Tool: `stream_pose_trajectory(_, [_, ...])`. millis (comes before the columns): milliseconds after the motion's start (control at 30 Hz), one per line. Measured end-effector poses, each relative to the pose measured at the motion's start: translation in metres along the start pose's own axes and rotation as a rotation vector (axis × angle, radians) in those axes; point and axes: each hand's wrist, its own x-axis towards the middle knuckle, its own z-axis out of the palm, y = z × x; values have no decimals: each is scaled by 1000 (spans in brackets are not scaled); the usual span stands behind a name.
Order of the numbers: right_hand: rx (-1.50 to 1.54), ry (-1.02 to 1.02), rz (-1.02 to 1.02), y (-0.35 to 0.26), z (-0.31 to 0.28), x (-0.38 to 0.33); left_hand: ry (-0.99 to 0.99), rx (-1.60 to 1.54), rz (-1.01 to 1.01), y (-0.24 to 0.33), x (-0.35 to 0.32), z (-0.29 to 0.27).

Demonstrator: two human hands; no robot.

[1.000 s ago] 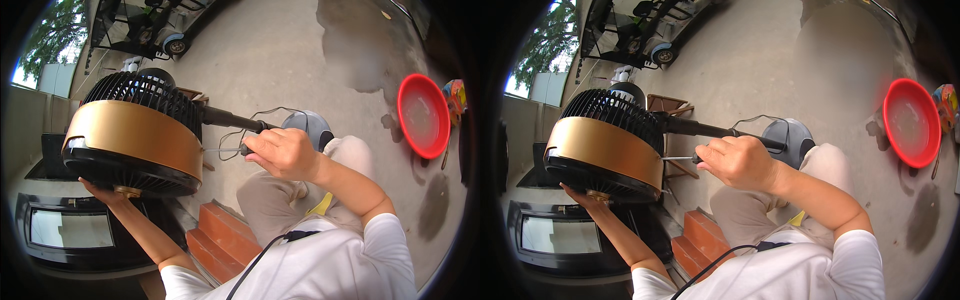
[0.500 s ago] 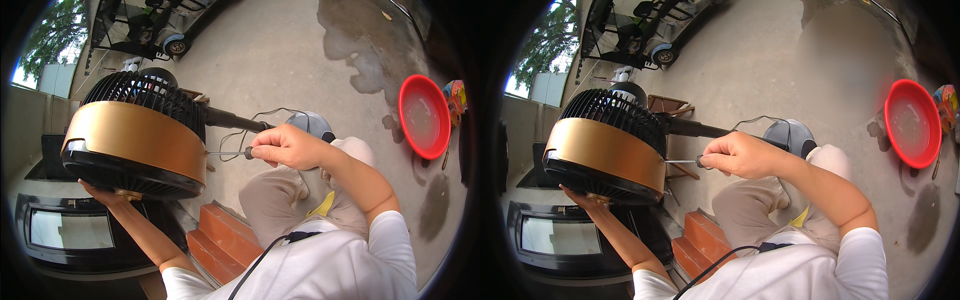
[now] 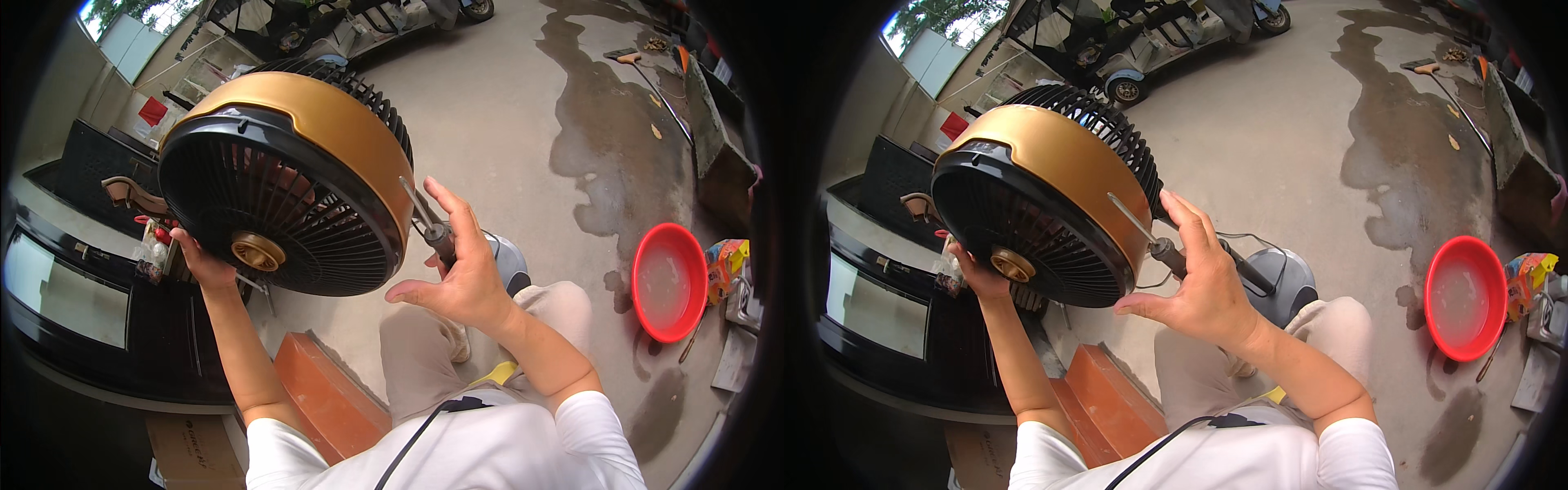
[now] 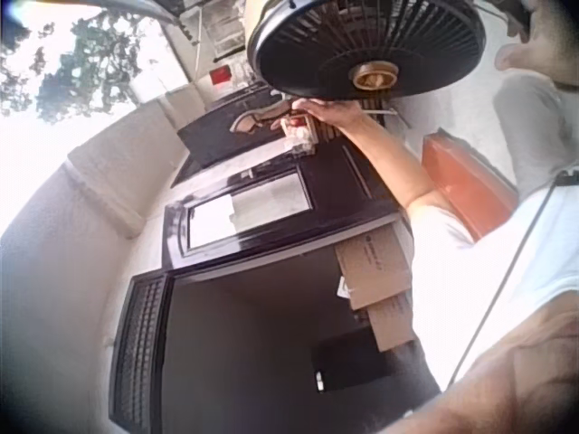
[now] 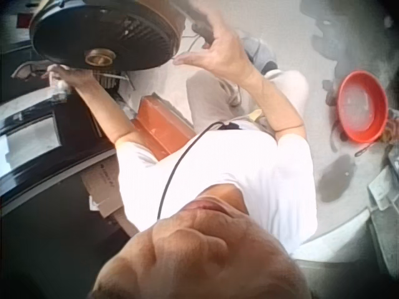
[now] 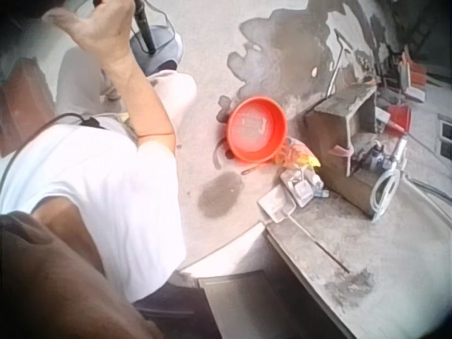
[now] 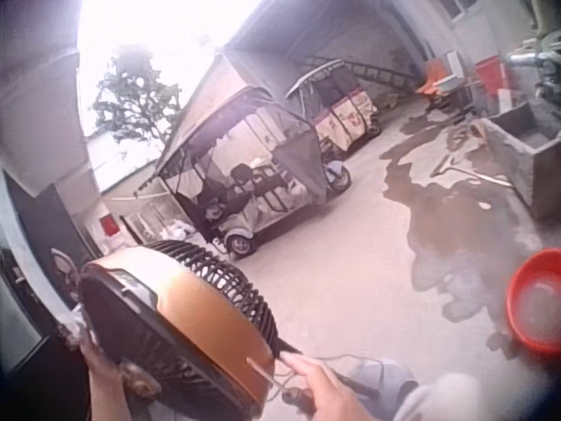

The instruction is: The person assembles a standing fan by attaching the fan head to the pole, securing it with a screwdriver, and adjusting the components. The person uses a screwdriver to tighten screws on the fan head and aligns the parts.

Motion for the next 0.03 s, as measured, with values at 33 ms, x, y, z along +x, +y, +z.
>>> stream_pose_trajectory(33, [-46, -21, -13, 0, -1, 4, 141, 81, 144, -29, -9, 34])
